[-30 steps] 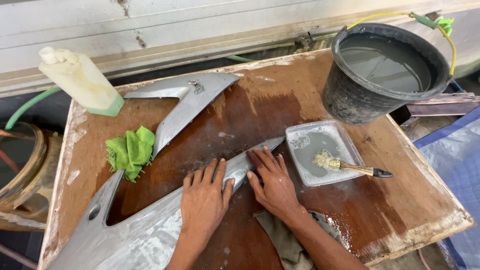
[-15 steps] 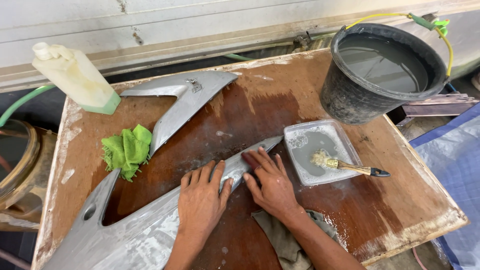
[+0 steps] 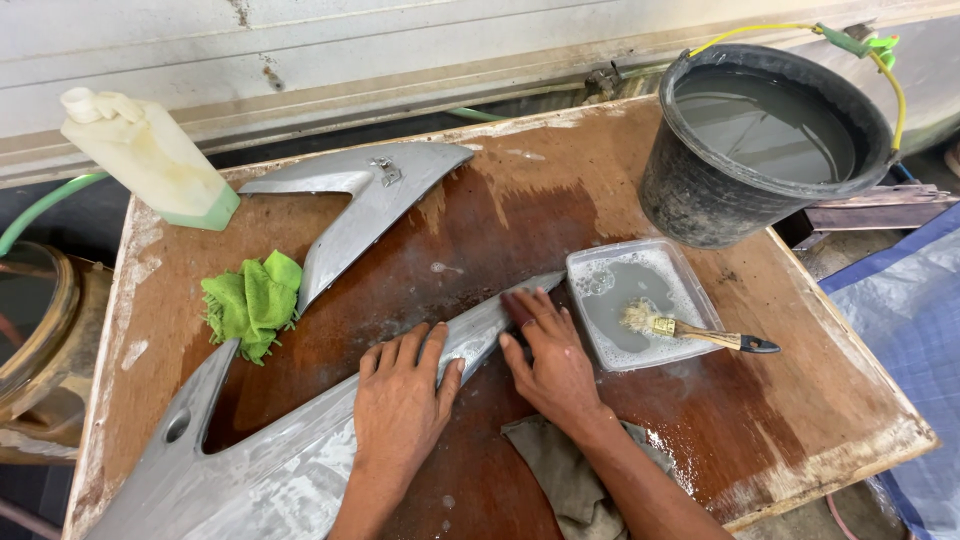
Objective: The person sands a silver metal part on a wooden table using a sanding block. They repeatedly dip the sanding block into a small container of water and continue sanding the surface of the metal part.
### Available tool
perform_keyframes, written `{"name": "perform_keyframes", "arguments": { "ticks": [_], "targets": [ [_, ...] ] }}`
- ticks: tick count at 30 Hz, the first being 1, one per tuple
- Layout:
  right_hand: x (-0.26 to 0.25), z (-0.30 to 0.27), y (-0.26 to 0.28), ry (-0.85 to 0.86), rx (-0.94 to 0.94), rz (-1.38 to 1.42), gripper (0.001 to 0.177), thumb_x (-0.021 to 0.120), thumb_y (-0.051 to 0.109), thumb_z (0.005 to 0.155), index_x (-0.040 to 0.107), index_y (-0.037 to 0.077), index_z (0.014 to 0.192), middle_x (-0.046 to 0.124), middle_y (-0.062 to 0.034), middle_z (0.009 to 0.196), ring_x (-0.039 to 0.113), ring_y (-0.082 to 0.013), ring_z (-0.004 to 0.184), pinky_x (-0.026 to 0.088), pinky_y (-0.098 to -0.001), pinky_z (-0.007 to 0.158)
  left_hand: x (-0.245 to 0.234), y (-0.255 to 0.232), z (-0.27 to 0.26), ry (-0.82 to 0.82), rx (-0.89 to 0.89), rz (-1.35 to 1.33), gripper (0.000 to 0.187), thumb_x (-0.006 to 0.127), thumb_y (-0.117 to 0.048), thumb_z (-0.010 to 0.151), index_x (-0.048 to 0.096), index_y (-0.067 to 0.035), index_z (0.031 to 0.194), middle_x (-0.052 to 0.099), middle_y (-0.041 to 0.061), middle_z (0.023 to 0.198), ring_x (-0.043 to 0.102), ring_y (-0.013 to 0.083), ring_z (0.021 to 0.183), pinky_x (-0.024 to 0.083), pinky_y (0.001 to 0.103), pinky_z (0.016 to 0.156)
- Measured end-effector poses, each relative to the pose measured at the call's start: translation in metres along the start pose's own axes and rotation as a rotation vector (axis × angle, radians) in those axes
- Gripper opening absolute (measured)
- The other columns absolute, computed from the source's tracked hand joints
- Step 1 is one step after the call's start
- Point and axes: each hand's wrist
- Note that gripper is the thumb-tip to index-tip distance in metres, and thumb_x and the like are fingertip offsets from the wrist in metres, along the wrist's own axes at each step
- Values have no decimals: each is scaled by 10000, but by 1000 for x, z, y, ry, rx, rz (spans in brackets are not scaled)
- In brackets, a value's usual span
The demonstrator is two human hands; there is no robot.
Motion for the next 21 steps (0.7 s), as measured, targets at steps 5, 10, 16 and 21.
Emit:
{"name": "perform_keyframes", "arguments": {
  "ticks": [5, 10, 16, 21],
  "targets": [
    [2, -1, -2, -12, 20, -18, 371, 638, 224, 947, 665, -20, 1225, 570, -147, 1490, 438, -356, 1466, 358, -545, 1148, 0, 0, 0, -6, 4, 4, 449, 629, -407, 950, 677, -85, 1259, 706, 102, 1258, 673, 239, 1072, 447, 403, 996],
    [4, -2, -1, -10, 29, -5, 370, 579, 244, 994, 675, -38, 1212, 566, -169, 1490, 419, -372, 1476, 346, -566, 1163, 1, 0, 0, -4, 0, -3, 450, 624, -406, 953, 670, -87, 1267, 701, 100, 1262, 671, 243, 1078, 446, 413, 1003],
    [2, -1, -1, -61, 16, 15, 290, 601, 211, 983, 677, -67, 1012, 571, -203, 1469, 440, -410, 1459, 365, -523, 1143, 3, 1, -1, -4, -3, 7, 452, 618, -411, 955, 675, -107, 1285, 699, 102, 1266, 670, 239, 1072, 441, 408, 1007],
    [5, -5, -1, 26, -6, 17, 404, 598, 241, 987, 641, -21, 1291, 513, -141, 1542, 377, -352, 1504, 321, -569, 1172, 4, 1, -1, -13, 0, 2, 453, 625, -408, 951, 683, -101, 1278, 703, 109, 1255, 671, 244, 1071, 439, 412, 1008]
  ]
}}
Point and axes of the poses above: each hand's wrist, its own z-axis towards the middle knuckle, its own x-axis out of the palm, y = z × x
